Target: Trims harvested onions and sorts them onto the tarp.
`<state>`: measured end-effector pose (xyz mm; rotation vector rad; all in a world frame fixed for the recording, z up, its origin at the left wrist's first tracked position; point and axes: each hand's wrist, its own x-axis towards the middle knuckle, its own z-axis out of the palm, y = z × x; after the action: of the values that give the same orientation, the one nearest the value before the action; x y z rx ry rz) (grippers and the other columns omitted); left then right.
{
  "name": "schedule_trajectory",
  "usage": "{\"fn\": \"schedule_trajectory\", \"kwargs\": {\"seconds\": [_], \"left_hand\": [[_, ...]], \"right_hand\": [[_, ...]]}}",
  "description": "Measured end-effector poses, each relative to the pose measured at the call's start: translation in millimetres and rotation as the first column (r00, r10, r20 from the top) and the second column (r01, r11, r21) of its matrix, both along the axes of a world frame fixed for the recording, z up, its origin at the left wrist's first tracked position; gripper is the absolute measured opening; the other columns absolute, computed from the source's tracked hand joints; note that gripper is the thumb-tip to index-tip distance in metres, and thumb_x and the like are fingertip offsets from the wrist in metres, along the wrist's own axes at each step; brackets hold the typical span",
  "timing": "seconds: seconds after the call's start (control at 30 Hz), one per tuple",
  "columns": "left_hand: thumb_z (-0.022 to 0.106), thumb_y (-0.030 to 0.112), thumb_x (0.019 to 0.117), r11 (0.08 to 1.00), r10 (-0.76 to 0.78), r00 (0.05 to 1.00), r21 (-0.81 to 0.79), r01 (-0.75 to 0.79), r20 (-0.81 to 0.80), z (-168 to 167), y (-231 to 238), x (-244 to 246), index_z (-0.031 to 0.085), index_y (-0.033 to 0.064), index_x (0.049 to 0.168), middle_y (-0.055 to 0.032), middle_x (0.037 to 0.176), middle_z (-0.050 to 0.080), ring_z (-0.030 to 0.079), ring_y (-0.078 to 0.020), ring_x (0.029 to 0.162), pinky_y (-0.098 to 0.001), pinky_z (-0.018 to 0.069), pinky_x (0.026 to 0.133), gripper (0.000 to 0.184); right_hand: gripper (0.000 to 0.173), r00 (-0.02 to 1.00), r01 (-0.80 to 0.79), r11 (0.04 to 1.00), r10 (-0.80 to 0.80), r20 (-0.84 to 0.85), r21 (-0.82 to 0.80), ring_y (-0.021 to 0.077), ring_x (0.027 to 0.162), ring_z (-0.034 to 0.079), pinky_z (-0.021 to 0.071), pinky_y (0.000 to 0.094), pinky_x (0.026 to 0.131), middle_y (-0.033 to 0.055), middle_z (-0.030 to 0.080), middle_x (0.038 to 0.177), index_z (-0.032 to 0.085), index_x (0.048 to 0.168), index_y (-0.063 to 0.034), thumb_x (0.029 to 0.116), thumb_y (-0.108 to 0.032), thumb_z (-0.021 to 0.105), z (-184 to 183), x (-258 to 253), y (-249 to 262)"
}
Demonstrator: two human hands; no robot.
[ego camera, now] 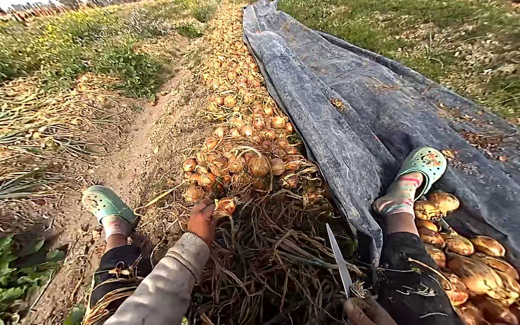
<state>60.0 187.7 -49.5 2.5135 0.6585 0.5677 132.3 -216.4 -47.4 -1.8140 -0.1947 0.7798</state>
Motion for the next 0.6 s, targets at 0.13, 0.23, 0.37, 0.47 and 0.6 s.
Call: {"fn": "schedule_trajectory", "kwargs": {"seconds": [0.13, 0.23, 0.37, 0.47, 0.6], "left_hand": [[0.060, 0.013, 0.0858, 0.968, -0.217, 0.909, 0.201, 0.153, 0.356, 3, -77, 19, 0.077, 0.0026, 0.084, -0.0116, 0.092, 0.077, 0.070, -0.0375, 0.101, -0.0611, 0.0477, 0.093, 0.019], [0.064, 0.002, 0.0848, 0.879, -0.471, 0.853, 0.193, 0.435, 0.222, 12, -164, 15, 0.072, -0.0040, 0.101, -0.0193, 0.095, 0.075, 0.075, -0.0374, 0.091, -0.0551, 0.0599, 0.084, 0.019], [0.065, -0.002, 0.0917, 0.726, -0.687, 0.726, 0.018, 0.688, -0.010, -4, -242, -1, 0.069, -0.0080, 0.108, -0.0256, 0.097, 0.073, 0.074, -0.0433, 0.089, -0.0540, 0.0614, 0.075, 0.018], [0.060, 0.001, 0.0969, 0.628, -0.774, 0.598, -0.135, 0.767, -0.207, -16, -250, -8, 0.069, -0.0067, 0.105, -0.0262, 0.098, 0.072, 0.072, -0.0455, 0.094, -0.0568, 0.0599, 0.078, 0.015], [0.057, -0.001, 0.0970, 0.547, -0.824, 0.421, -0.337, 0.767, -0.380, -1, -250, 15, 0.067, -0.0039, 0.117, -0.0262, 0.112, 0.071, 0.068, -0.0452, 0.111, -0.0610, 0.0554, 0.089, 0.022]], "right_hand": [[0.078, 0.999, -0.016, 0.999, 0.017, -0.043, 0.031, 0.0091, 0.063, 0.058, 0.0541, 0.0332, 0.063, 0.0037, 0.063, 0.087, 0.047, 0.134, 0.0076, 0.0822, -0.045, 0.073, -1, -9, 22], [0.084, 0.988, 0.108, 0.969, -0.080, -0.135, 0.223, 0.0047, 0.062, 0.058, 0.0538, 0.0266, 0.061, -0.0024, 0.061, 0.085, 0.043, 0.133, 0.0065, 0.0779, -0.048, 0.075, -6, -20, 31], [0.029, 0.825, 0.537, 0.712, -0.332, -0.457, 0.453, 0.0061, 0.065, 0.068, 0.0588, 0.0259, 0.061, -0.0039, 0.072, 0.076, 0.058, 0.105, -0.0096, 0.1074, -0.028, 0.036, -27, -29, 25], [0.036, 0.746, 0.625, 0.698, -0.405, -0.529, 0.348, 0.0084, 0.080, 0.071, 0.0604, 0.0289, 0.073, 0.0027, 0.072, 0.087, 0.054, 0.115, -0.0029, 0.1115, -0.025, 0.027, -37, -35, 12], [0.037, 0.677, 0.603, 0.797, -0.484, -0.554, 0.041, 0.0072, 0.104, 0.060, 0.0445, 0.0234, 0.100, 0.0161, 0.062, 0.119, 0.041, 0.141, 0.0134, 0.1093, 0.000, 0.028, 42, -16, 18]]}}
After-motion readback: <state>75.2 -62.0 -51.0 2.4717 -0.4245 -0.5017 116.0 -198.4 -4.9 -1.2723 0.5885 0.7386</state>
